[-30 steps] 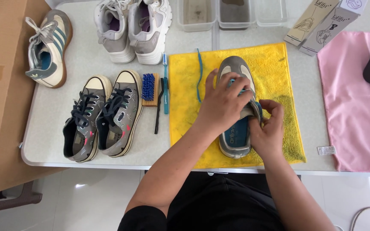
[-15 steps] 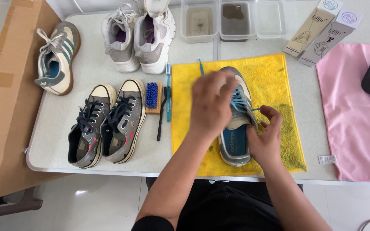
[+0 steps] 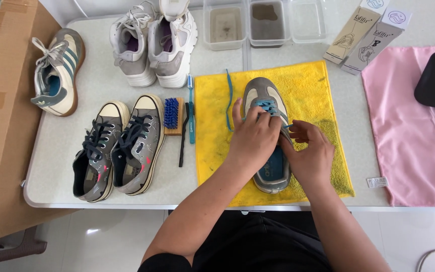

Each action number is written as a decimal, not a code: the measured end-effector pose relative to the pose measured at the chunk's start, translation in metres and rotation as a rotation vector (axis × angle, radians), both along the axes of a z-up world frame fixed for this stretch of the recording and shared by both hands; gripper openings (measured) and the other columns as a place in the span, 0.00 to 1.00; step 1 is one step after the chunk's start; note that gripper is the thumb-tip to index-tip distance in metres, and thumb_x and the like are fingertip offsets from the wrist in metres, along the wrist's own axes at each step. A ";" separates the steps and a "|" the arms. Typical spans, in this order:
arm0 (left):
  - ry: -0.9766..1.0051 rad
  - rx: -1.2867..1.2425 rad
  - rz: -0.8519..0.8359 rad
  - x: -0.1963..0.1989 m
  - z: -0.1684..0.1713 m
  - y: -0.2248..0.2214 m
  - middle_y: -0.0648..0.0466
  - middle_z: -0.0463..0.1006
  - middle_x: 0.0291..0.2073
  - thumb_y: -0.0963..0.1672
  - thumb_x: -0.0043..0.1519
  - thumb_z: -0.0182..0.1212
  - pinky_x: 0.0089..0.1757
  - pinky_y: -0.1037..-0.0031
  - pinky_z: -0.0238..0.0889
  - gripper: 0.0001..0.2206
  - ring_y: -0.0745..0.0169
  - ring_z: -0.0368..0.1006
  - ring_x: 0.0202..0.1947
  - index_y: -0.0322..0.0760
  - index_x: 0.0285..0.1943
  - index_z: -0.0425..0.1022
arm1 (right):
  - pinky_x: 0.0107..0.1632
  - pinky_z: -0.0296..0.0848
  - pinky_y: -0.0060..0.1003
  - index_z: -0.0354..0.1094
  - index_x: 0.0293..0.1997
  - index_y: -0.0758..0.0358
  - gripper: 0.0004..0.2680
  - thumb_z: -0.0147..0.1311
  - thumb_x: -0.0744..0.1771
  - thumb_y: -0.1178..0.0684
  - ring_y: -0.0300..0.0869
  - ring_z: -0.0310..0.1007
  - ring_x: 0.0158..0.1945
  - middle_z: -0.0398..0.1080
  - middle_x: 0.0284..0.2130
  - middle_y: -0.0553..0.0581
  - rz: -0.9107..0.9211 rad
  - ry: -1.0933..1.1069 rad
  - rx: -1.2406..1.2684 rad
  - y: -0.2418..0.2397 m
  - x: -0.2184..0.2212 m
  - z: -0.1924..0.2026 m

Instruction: Organizing shoe cleaning supplies on a workbench and lacing a sneaker.

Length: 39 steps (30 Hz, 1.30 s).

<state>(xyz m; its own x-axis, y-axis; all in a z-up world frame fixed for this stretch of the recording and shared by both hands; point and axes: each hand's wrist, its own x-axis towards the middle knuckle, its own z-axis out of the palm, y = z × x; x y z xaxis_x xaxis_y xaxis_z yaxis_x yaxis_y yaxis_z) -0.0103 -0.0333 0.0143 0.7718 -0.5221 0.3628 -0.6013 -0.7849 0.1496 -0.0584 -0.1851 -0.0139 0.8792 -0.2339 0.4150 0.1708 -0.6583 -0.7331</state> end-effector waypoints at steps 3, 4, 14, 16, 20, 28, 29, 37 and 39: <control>0.009 -0.034 0.027 -0.005 0.002 0.002 0.46 0.79 0.35 0.38 0.62 0.63 0.62 0.30 0.30 0.07 0.44 0.70 0.58 0.40 0.46 0.80 | 0.42 0.77 0.41 0.74 0.54 0.66 0.17 0.72 0.62 0.57 0.49 0.80 0.38 0.78 0.38 0.58 -0.013 0.011 0.040 0.000 0.001 -0.004; 0.021 -0.050 0.030 -0.008 0.004 0.002 0.45 0.78 0.35 0.38 0.61 0.63 0.62 0.30 0.29 0.07 0.42 0.69 0.59 0.39 0.46 0.81 | 0.42 0.76 0.40 0.77 0.52 0.63 0.14 0.71 0.63 0.56 0.48 0.81 0.37 0.80 0.36 0.56 -0.015 0.026 0.028 -0.001 0.001 -0.005; 0.102 -0.083 -0.027 -0.003 -0.007 0.005 0.48 0.74 0.34 0.37 0.59 0.62 0.61 0.30 0.24 0.09 0.45 0.65 0.59 0.41 0.45 0.82 | 0.36 0.72 0.39 0.79 0.51 0.61 0.10 0.66 0.65 0.61 0.44 0.73 0.31 0.75 0.31 0.56 0.037 -0.036 0.059 -0.008 0.008 -0.021; 0.165 -0.076 -0.064 -0.004 0.001 0.010 0.49 0.75 0.35 0.36 0.59 0.61 0.60 0.28 0.22 0.10 0.46 0.65 0.60 0.40 0.46 0.82 | 0.35 0.71 0.37 0.80 0.48 0.60 0.07 0.65 0.66 0.61 0.44 0.73 0.29 0.73 0.29 0.54 0.043 -0.047 0.093 -0.012 0.008 -0.026; 0.188 -0.066 -0.043 -0.005 0.011 0.021 0.49 0.77 0.36 0.37 0.60 0.61 0.60 0.29 0.23 0.10 0.48 0.65 0.61 0.44 0.46 0.82 | 0.34 0.71 0.39 0.80 0.48 0.59 0.07 0.65 0.67 0.60 0.45 0.72 0.29 0.72 0.29 0.54 0.058 -0.038 0.058 -0.012 0.009 -0.024; 0.231 -0.803 0.115 0.006 0.020 0.049 0.54 0.71 0.30 0.49 0.71 0.50 0.40 0.63 0.70 0.10 0.57 0.74 0.34 0.42 0.44 0.71 | 0.35 0.71 0.42 0.76 0.47 0.64 0.06 0.63 0.67 0.59 0.50 0.74 0.31 0.73 0.32 0.59 0.065 -0.031 0.068 -0.015 0.011 -0.030; 0.225 -0.803 0.117 0.006 0.021 0.049 0.54 0.71 0.30 0.49 0.71 0.50 0.40 0.63 0.70 0.10 0.57 0.74 0.34 0.42 0.44 0.71 | 0.35 0.71 0.42 0.76 0.47 0.64 0.06 0.63 0.67 0.59 0.50 0.74 0.31 0.73 0.32 0.59 0.071 -0.036 0.068 -0.014 0.011 -0.030; 0.239 -0.585 0.129 0.009 0.037 0.053 0.39 0.42 0.80 0.45 0.72 0.50 0.68 0.31 0.29 0.29 0.29 0.30 0.79 0.38 0.82 0.47 | 0.35 0.72 0.43 0.75 0.47 0.68 0.06 0.62 0.68 0.61 0.54 0.74 0.32 0.71 0.31 0.63 0.088 -0.077 0.076 -0.014 0.009 -0.035; 0.286 -0.533 0.116 0.017 0.025 0.050 0.36 0.46 0.79 0.48 0.72 0.48 0.67 0.31 0.36 0.29 0.25 0.35 0.78 0.36 0.81 0.48 | 0.35 0.72 0.44 0.75 0.47 0.68 0.06 0.63 0.68 0.60 0.55 0.74 0.32 0.71 0.31 0.63 0.086 -0.086 0.051 -0.013 0.009 -0.033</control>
<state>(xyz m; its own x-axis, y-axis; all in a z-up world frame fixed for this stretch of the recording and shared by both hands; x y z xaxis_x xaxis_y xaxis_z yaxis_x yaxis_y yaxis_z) 0.0064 0.0164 0.0396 0.9181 -0.2321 0.3213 -0.3944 -0.6157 0.6822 -0.0495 -0.1979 -0.0468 0.8587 -0.1823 0.4790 0.2885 -0.6006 -0.7457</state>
